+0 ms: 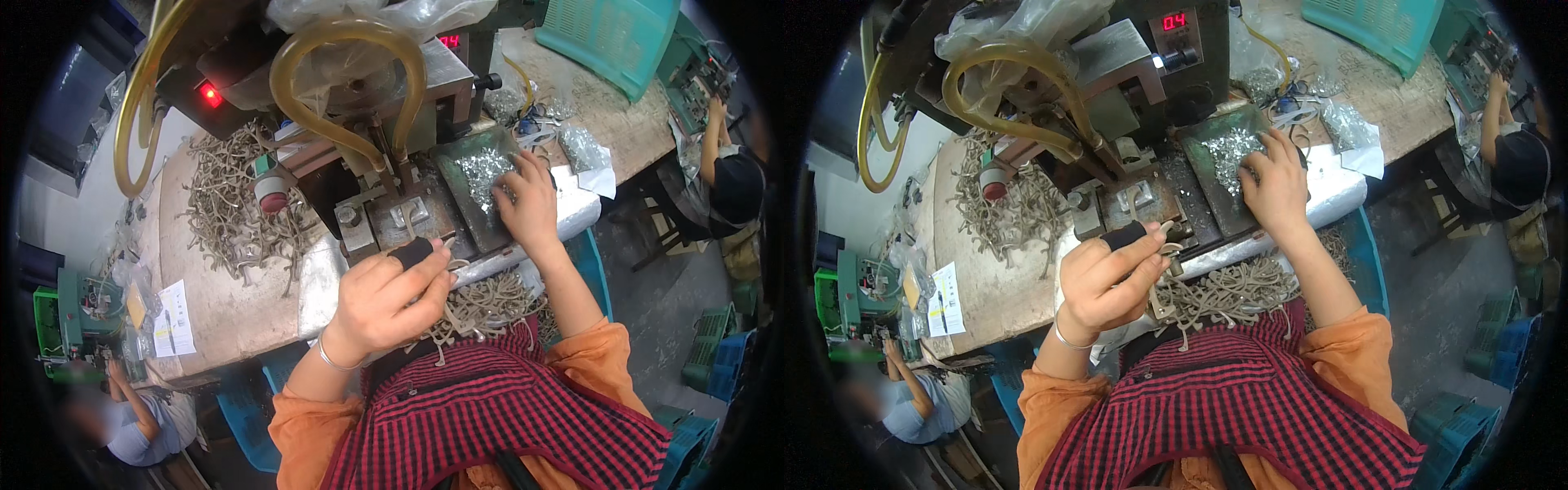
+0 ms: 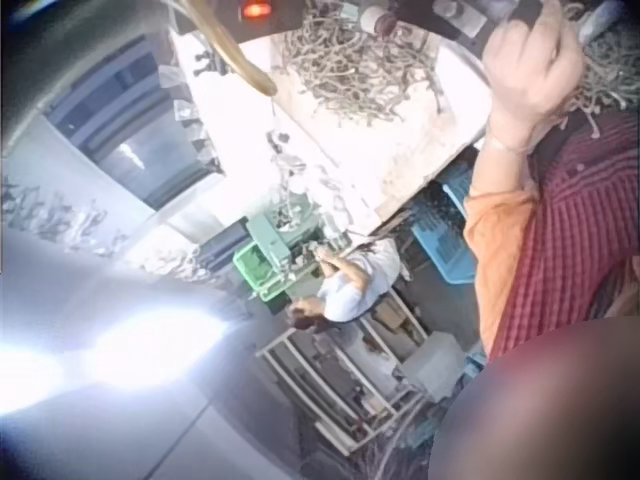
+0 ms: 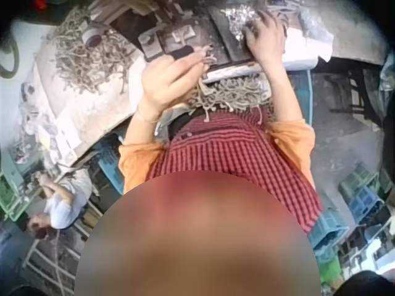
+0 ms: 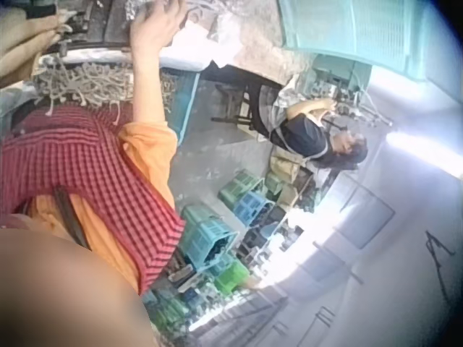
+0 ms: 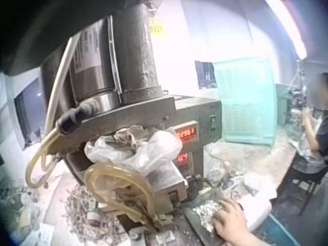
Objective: The person repeatedly picks up wire-like components and small metallic parts, places them into a machine, and operates a lever to process them. The processed items are collected in a pile on the table. The task is performed continuously throughout the clip.
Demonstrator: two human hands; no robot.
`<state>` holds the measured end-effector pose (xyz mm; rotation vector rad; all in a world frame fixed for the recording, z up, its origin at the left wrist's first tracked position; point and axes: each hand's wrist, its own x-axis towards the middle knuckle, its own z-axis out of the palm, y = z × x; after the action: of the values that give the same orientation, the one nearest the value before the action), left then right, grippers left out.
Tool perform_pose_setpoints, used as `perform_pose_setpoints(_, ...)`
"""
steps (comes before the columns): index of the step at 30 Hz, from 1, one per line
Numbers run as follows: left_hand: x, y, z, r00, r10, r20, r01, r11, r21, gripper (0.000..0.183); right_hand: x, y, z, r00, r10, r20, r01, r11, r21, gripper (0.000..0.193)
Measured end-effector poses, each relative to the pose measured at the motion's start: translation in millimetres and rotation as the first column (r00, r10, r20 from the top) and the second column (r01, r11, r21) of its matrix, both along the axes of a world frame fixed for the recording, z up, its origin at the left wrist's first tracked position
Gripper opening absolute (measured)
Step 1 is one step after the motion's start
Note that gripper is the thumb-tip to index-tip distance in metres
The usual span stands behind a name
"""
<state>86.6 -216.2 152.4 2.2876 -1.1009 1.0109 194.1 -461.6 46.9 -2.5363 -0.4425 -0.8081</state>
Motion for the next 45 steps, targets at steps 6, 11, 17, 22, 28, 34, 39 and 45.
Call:
perform_pose_setpoints(6,8.1,-0.7,-0.6,0.999,-0.041,-0.024,0.04,0.997,-0.073,0.026,4.8,3.7,15.9,0.981,0.085,-0.177,0.025,0.84,0.542,0.012)
perform_pose_setpoints(11,7.9,-0.6,0.4,0.998,-0.047,-0.045,0.043,0.996,-0.079,0.026,-18.1,44.5,71.6,0.854,0.502,-0.136,-0.281,0.665,0.692,0.017)
perform_pose_setpoints(17,-4.5,-1.7,-13.7,0.993,-0.025,-0.119,-0.003,0.975,-0.224,0.021,-3.3,63.8,83.7,0.719,0.603,-0.345,-0.297,0.716,0.631,0.022)
perform_pose_setpoints(22,-35.6,0.7,-44.9,0.99,0.094,-0.105,-0.125,0.928,-0.351,0.039,-10.3,64.4,92.4,0.789,0.493,-0.367,-0.256,0.806,0.533,0.016)
perform_pose_setpoints(28,-31.5,162.5,-33.2,0.61,0.775,-0.165,-0.777,0.545,-0.315,0.019,17.3,16.3,34.2,0.876,0.373,-0.306,-0.048,0.699,0.714,0.016)
perform_pose_setpoints(34,-25.5,293.3,-122.4,0.284,0.959,-0.024,-0.854,0.264,0.449,0.011,9.2,26.4,19.4,0.886,0.267,-0.378,0.009,0.806,0.592,0.015)
perform_pose_setpoints(39,-25.2,314.2,-142.5,0.336,0.936,-0.105,-0.926,0.349,0.147,0.011,-21.6,-19.0,2.4,0.924,0.163,-0.347,0.077,0.806,0.586,0.012)
perform_pose_setpoints(45,18.0,228.7,-73.2,0.57,0.715,-0.404,-0.812,0.416,-0.409,0.005,-33.8,27.4,79.6,0.826,0.511,-0.238,-0.267,0.726,0.633,0.012)
